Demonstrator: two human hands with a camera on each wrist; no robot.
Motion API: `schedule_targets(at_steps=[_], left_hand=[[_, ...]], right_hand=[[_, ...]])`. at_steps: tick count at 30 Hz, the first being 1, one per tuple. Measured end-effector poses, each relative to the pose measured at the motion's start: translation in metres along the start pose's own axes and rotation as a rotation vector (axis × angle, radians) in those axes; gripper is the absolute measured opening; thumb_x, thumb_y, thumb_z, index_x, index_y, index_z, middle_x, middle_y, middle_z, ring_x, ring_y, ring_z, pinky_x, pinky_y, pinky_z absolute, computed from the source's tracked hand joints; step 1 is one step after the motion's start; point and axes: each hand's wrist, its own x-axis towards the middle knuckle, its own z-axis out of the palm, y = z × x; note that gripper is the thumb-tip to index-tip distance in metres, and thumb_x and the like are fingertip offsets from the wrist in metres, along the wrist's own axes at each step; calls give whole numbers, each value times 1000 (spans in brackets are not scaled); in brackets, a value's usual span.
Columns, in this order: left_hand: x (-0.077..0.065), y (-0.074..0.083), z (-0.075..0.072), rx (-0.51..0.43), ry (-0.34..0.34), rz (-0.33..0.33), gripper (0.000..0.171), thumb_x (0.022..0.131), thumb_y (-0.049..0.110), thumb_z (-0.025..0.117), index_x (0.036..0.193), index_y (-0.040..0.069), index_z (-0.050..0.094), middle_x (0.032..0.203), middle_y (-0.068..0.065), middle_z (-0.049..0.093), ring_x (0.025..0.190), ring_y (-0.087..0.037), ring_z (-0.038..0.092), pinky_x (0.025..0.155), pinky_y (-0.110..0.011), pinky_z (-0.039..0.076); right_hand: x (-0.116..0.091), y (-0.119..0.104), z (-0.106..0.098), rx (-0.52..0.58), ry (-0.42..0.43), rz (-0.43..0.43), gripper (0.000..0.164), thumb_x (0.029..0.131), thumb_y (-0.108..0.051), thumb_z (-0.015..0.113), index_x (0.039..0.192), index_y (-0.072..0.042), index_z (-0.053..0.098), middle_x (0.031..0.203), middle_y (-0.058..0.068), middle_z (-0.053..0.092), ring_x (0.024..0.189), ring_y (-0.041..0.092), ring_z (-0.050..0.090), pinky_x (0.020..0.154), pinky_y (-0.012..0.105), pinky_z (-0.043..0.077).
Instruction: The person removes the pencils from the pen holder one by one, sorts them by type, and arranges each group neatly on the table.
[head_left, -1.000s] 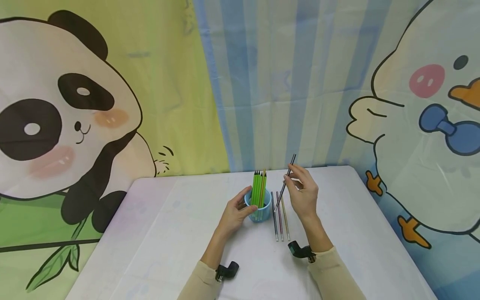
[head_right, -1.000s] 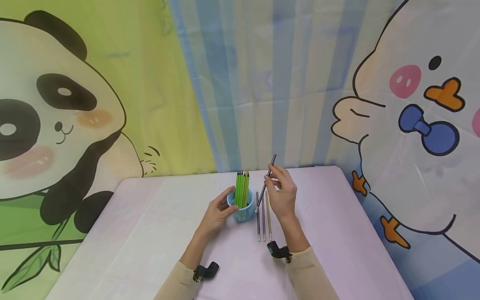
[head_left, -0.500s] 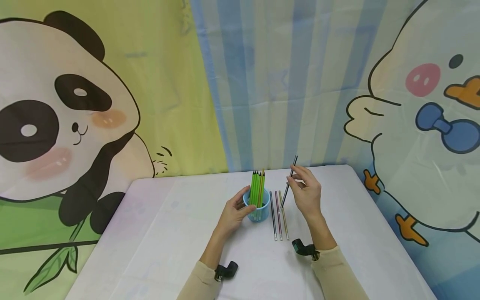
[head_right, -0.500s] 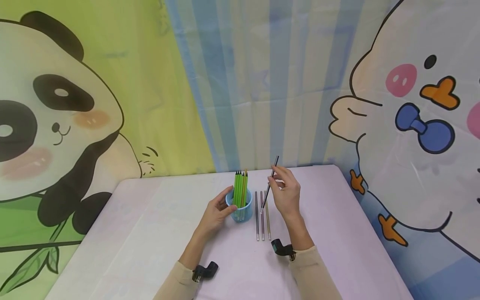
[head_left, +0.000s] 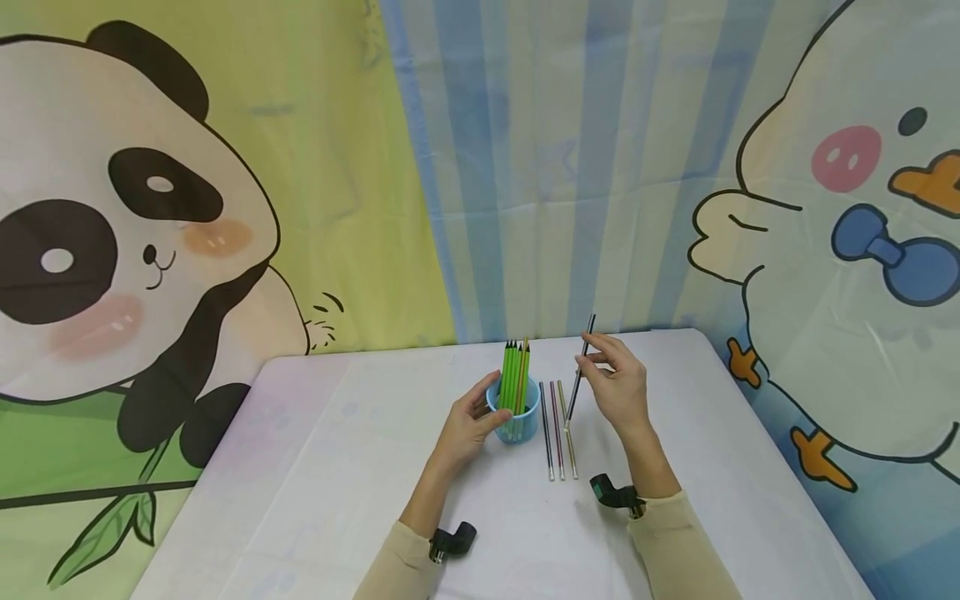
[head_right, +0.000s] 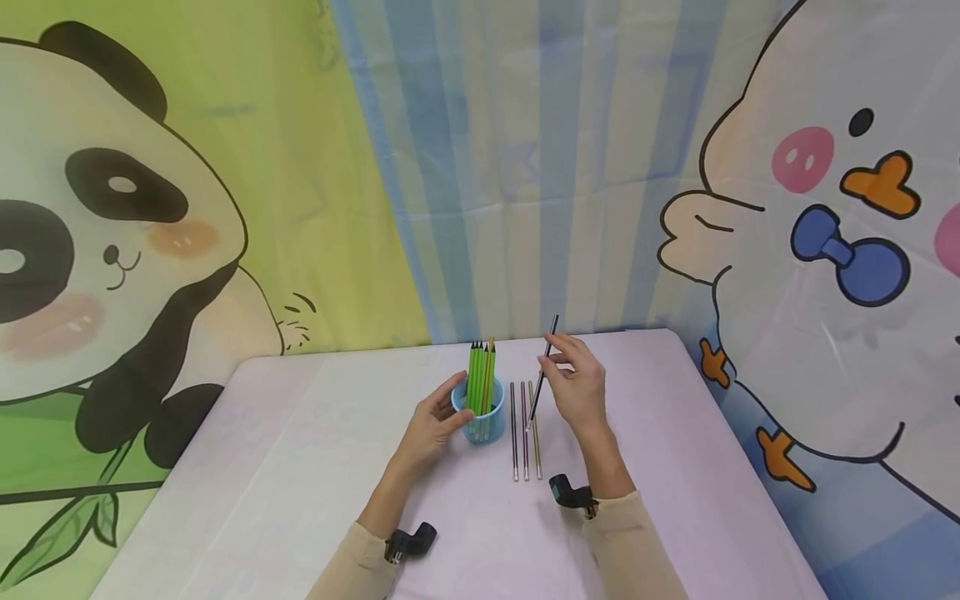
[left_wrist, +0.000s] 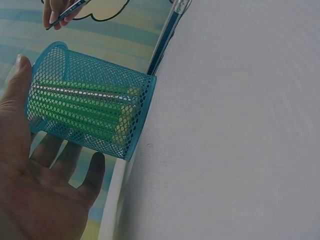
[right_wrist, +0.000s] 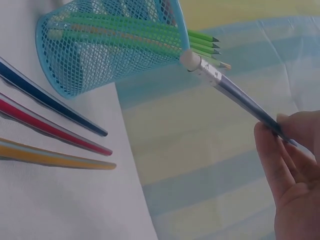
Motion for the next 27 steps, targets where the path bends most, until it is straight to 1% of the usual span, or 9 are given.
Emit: schedule_targets(at_steps=[5,8,13,17,22,27], left_hand=[[0,0,0,-3,-2,-3,73,93,25,80,158,28,45,156,-7,53,139,-32,57,117,-55,43],[1,0,0,-3,-3,-4,74,93,25,80,159,25,45,156,-8,53,139,-31,57,117,-55,43],[1,-1,-1,3,-3,-1,78,93,25,80,160,16,42,157,-8,53,139,-31,57,117,-55,43],[1,-3,-1,2,-2,-1,79,93,25,80,160,14,41,156,-6,53,138,-31,57,117,-55,43],[1,-3,-1,-1,-1,3,79,92,25,80,160,14,41,156,-5,54,138,-31,58,116,-54,44],[1,-4,-1,1,-1,4,76,93,25,80,160,20,43,156,-5,54,137,-31,58,115,-54,45]], right_hand=[[1,26,-2,-18,-25,20,40,89,10,75,129,6,69,131,26,65,98,47,71,74,6,54],[2,36,-4,-11,-72,16,43,90,9,75,131,4,69,133,24,65,99,46,71,75,6,54],[2,40,-10,-27,-180,12,46,89,6,77,134,-2,69,134,19,66,99,41,72,74,8,55],[1,40,-12,-47,-225,38,46,90,4,78,134,-7,70,135,15,66,100,38,74,74,10,56],[1,41,-13,-77,-246,72,46,90,5,77,133,-7,70,138,13,65,101,35,74,75,11,56],[2,41,-16,-105,-269,108,46,91,4,77,134,-8,70,139,12,65,104,33,73,76,11,56]])
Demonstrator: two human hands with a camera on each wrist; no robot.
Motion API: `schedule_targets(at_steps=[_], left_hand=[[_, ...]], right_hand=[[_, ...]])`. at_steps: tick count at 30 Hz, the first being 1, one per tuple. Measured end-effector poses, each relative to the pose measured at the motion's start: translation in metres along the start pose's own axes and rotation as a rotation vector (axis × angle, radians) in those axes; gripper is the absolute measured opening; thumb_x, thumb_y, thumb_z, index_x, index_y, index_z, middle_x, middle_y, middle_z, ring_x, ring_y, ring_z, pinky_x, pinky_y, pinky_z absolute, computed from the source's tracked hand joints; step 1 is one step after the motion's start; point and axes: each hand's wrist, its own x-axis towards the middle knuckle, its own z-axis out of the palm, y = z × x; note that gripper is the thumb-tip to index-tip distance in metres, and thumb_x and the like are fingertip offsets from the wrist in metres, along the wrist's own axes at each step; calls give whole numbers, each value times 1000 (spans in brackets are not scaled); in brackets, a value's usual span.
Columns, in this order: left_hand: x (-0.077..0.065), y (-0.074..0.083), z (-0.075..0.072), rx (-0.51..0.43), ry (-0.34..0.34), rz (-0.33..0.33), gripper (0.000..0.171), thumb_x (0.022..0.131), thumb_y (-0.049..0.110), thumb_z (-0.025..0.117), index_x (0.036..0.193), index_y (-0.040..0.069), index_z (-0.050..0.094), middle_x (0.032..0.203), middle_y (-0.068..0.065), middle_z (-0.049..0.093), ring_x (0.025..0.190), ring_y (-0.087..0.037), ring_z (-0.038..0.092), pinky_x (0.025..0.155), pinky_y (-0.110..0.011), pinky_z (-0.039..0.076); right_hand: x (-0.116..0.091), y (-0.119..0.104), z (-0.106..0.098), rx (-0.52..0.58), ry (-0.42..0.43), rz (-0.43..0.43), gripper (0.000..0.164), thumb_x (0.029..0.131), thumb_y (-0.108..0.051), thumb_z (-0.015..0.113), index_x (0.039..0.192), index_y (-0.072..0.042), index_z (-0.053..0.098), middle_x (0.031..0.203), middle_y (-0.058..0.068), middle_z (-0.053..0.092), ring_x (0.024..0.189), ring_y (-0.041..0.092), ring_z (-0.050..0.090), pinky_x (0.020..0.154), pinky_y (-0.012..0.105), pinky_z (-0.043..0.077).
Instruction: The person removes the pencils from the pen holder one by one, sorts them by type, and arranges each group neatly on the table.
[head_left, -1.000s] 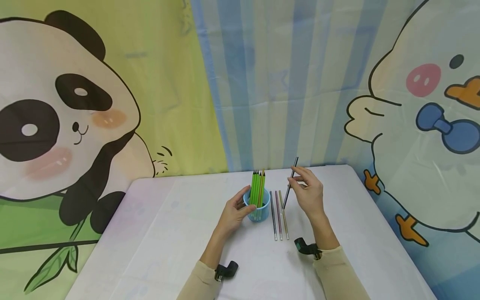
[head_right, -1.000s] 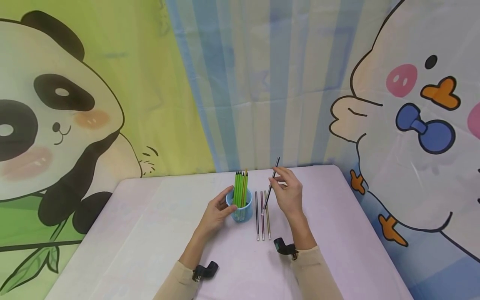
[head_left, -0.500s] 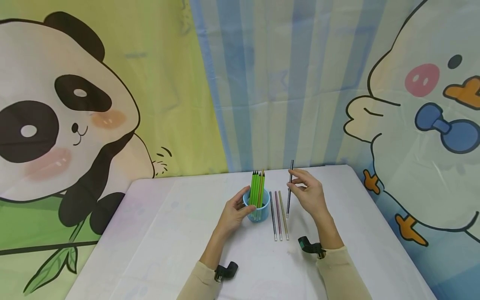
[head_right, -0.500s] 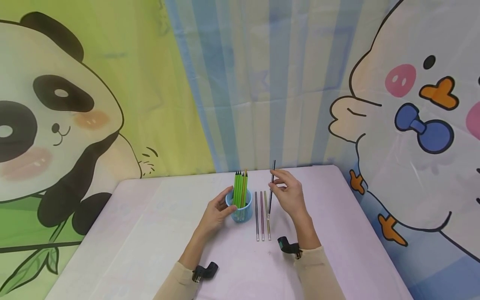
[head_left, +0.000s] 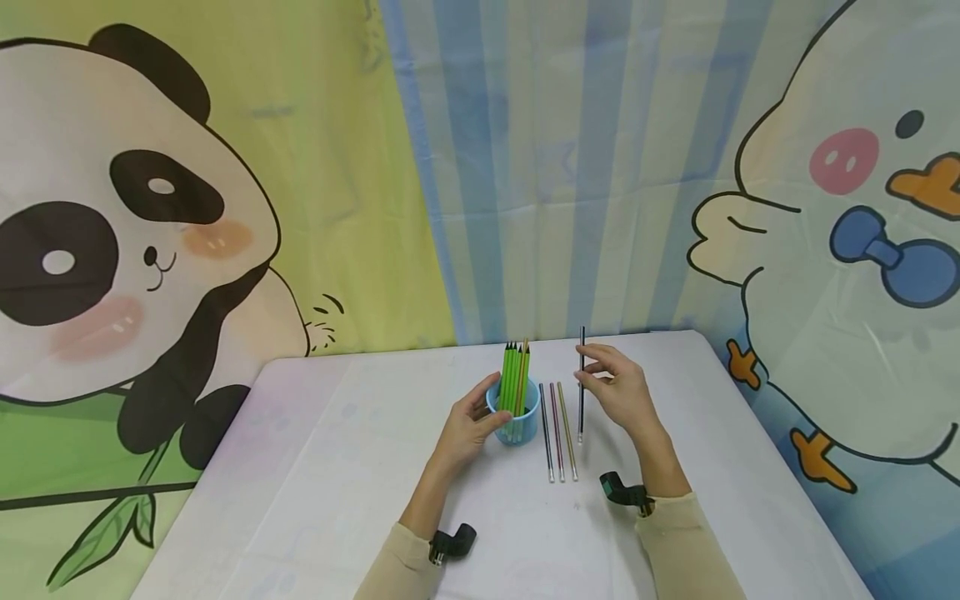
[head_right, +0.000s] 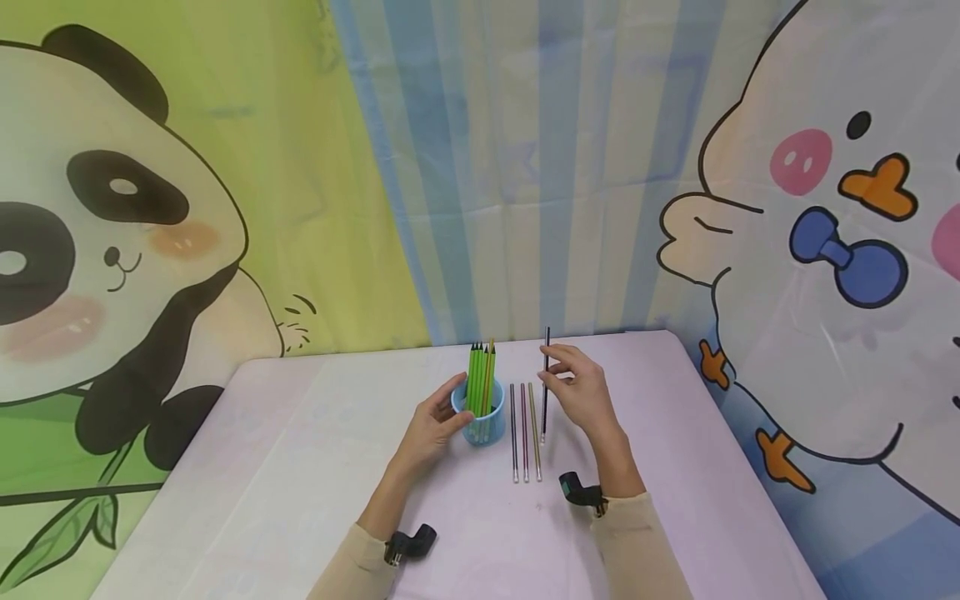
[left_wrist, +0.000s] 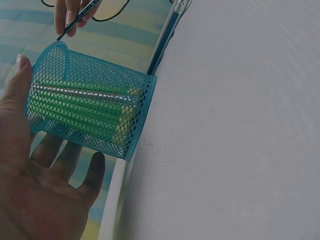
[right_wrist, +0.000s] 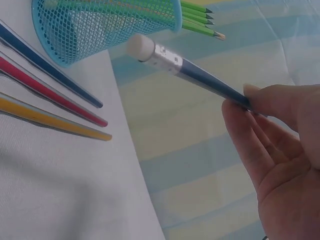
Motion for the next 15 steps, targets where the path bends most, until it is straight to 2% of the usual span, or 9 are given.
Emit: schedule_targets(at_steps=[5,15], left_hand=[[0,0,0,-6,3,-4,75,93,24,80,159,26,45,155,-5,55,137,-32,59,115,-54,45],[0,0,0,-8,-6,-2,77,94,24,79,161,17,41,158,-7,52,137,-33,58,115,-55,44]], right_hand=[[0,1,-1,-13,-20,30,45,92,1,77,135,-9,70,139,11,65,105,32,73,77,12,56],[-2,7,-3,-101,-80,92,44,93,-7,79,135,-12,69,140,9,65,106,31,73,74,21,58]])
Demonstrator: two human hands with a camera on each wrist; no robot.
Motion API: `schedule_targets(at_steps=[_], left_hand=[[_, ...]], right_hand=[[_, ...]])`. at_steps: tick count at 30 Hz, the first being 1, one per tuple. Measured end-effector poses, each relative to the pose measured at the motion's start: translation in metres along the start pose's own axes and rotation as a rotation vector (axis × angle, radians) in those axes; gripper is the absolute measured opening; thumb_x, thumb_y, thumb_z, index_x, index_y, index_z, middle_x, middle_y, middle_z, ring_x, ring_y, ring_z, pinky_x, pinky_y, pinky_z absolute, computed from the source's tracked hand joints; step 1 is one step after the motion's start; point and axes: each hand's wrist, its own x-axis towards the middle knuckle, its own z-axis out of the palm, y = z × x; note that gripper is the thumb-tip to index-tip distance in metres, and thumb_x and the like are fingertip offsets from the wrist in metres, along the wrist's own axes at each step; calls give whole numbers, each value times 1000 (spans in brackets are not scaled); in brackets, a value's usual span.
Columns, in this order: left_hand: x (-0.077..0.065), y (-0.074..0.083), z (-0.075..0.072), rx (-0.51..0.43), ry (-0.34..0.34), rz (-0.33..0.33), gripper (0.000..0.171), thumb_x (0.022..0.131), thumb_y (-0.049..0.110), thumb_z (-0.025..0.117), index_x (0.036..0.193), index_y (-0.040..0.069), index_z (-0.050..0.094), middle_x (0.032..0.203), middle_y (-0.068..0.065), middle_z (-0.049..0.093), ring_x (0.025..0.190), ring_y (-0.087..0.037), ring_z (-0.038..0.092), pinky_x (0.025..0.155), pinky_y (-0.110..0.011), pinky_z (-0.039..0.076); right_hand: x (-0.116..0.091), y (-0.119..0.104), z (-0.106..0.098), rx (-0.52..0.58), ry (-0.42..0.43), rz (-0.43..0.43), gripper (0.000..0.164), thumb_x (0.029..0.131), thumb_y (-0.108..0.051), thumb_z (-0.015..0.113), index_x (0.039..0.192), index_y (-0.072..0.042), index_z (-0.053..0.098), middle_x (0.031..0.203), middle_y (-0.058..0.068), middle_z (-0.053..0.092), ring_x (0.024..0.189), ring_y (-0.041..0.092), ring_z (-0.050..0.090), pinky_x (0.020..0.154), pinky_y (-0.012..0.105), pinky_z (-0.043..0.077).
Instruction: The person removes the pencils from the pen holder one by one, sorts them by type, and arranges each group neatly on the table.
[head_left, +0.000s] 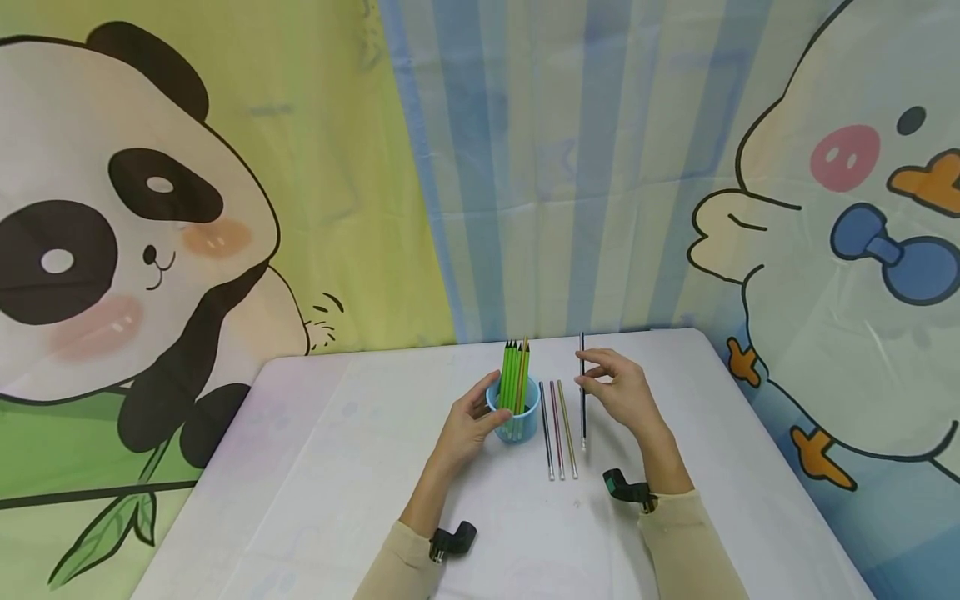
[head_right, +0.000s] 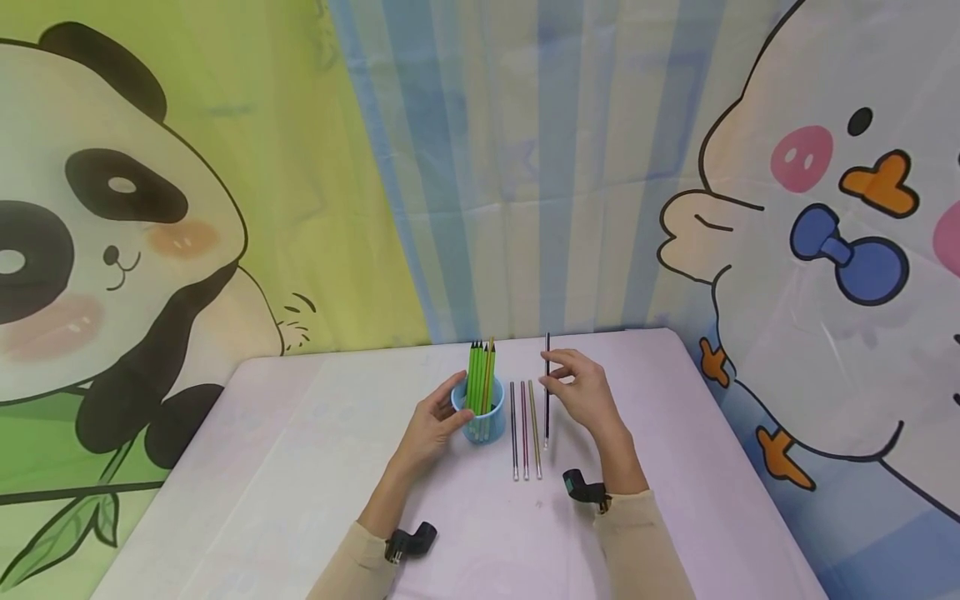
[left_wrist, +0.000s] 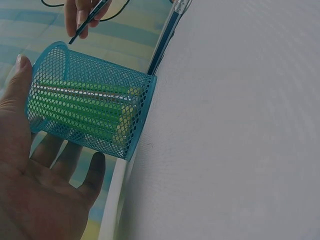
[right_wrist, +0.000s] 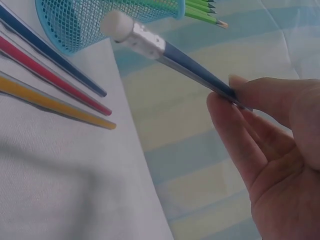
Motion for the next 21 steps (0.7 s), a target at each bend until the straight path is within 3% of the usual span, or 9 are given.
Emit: schedule_targets(at_steps=[16,21], left_hand=[[0,0,0,16,9,-4,74,93,27,80,158,27,45,157,-4,53,140,-30,56,117,-54,43],[-1,1,0,19,6,-3,75,92,31,80,158,31,45,158,-4,52,139,-31,57,116,-53,45]], right_hand=[[0,21,5,-31,-206,129,42,93,-10,78,134,-9,70,135,18,67,96,24,76,72,34,57],[1,24,10,-49,-246,158,43,92,-8,78,134,-4,68,123,22,71,86,19,76,72,34,56]])
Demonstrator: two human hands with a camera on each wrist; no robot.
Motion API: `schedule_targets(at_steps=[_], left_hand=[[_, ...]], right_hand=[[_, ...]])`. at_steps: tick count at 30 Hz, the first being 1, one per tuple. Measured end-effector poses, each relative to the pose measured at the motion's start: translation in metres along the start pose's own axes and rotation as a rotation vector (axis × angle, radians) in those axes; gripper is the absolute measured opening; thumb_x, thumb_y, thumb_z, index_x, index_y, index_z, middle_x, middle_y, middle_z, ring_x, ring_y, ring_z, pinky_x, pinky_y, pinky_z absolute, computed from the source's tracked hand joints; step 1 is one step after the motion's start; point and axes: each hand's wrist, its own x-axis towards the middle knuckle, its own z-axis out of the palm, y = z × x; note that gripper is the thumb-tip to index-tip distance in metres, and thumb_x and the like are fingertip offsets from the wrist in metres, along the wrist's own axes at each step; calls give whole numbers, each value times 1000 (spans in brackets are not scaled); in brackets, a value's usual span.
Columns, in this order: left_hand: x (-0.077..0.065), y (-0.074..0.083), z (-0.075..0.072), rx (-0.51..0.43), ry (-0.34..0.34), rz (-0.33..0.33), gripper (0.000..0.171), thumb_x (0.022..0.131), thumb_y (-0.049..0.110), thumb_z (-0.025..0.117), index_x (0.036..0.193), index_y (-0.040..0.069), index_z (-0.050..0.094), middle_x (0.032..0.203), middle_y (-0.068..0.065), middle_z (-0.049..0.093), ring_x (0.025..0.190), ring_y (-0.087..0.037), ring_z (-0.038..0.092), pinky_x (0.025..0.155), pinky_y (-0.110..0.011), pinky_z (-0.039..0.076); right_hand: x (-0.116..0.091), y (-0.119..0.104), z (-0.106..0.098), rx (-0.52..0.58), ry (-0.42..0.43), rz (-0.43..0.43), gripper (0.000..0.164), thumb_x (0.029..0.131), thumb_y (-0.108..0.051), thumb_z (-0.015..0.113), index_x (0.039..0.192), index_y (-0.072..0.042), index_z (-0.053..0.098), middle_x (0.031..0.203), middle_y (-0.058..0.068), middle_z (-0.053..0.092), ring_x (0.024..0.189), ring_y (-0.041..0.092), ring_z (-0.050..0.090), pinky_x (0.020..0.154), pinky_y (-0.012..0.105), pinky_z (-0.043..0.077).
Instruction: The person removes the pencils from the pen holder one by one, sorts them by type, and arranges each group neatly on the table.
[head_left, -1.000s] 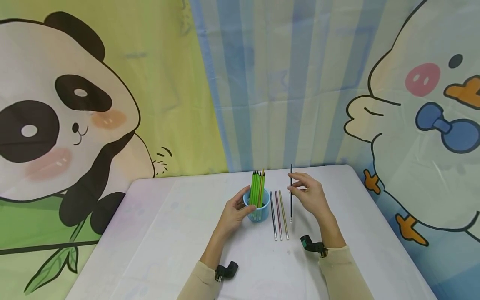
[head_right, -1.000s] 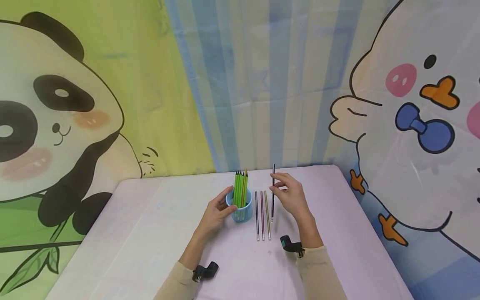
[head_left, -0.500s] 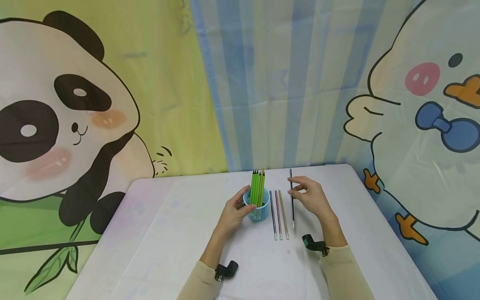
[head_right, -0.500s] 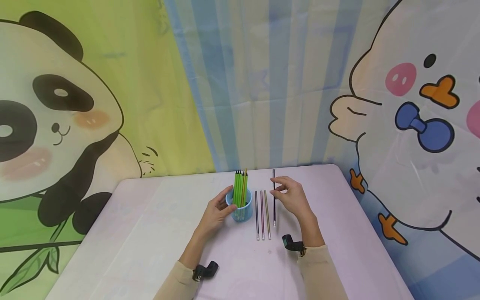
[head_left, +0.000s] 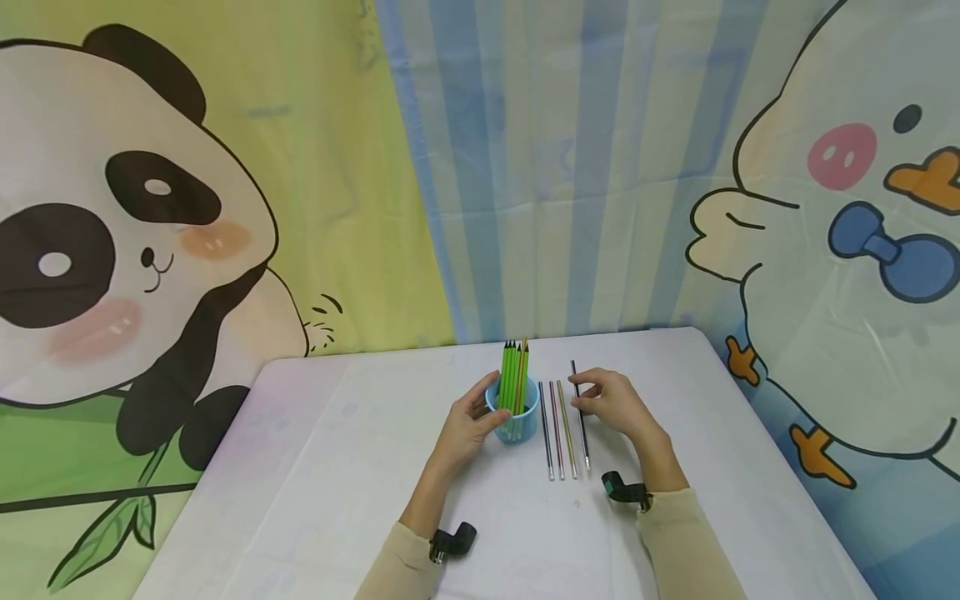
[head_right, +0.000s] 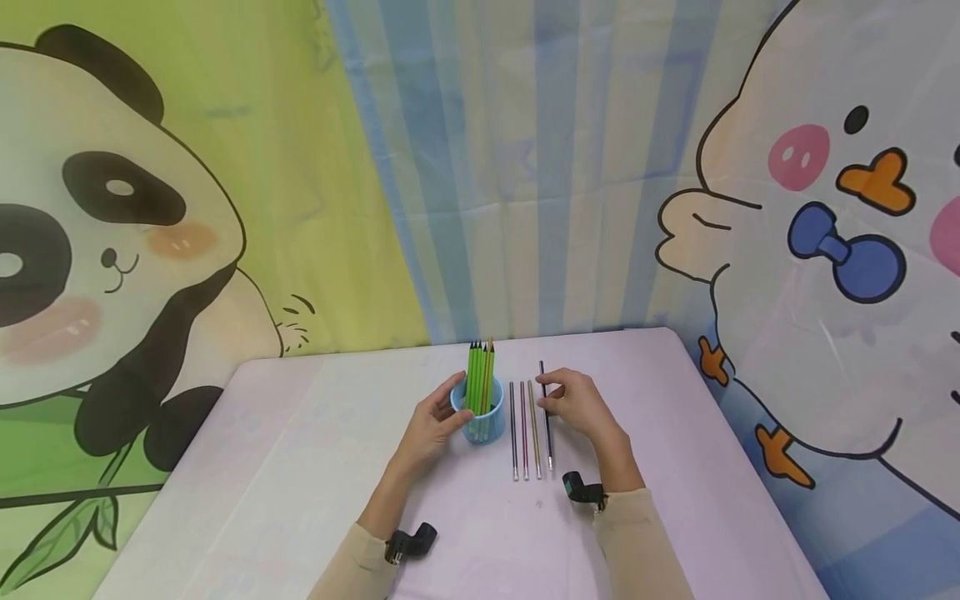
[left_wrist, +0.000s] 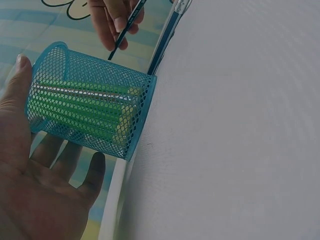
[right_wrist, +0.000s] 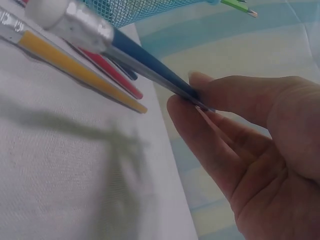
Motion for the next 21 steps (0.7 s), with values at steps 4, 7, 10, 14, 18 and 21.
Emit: schedule_targets(at_steps=[4,7,10,14,18,21], left_hand=[[0,-1,0,6,1,-6,75,91,36,81,157,34,45,157,-3,53,138,-30,58,115,-51,46],[0,-1,0,6,6,-10,75,91,37,81,157,36,45,156,-1,55,137,-29,59,115,-50,47],[-1,-1,0,8,7,-5,74,92,35,80,157,34,45,156,-2,55,137,-29,59,115,-51,47],[-1,-1,1,1,3,-1,74,93,30,80,158,31,45,157,-4,53,138,-32,58,115,-54,45],[-1,0,1,-15,0,-3,73,93,27,80,158,31,45,157,-5,52,138,-34,57,115,-56,44],[-1,0,1,-17,1,1,73,93,27,80,157,31,45,157,-5,52,138,-34,58,115,-55,45]], right_hand=[[1,1,1,10,-22,18,45,91,-7,79,134,-1,68,106,20,75,78,18,77,72,34,56],[2,2,3,11,-46,27,45,90,-5,80,133,0,68,101,17,76,77,18,77,74,34,58],[3,4,6,24,-73,52,45,90,-5,80,133,0,68,103,16,75,79,18,76,75,34,60],[5,5,9,18,-97,75,44,89,-3,80,131,1,68,103,16,74,79,17,75,73,32,60],[6,10,11,-28,-91,53,42,88,-2,81,128,2,70,104,16,74,78,15,71,71,29,58],[7,12,12,-54,-78,29,41,87,-3,82,126,2,72,105,16,74,79,15,69,72,29,56]])
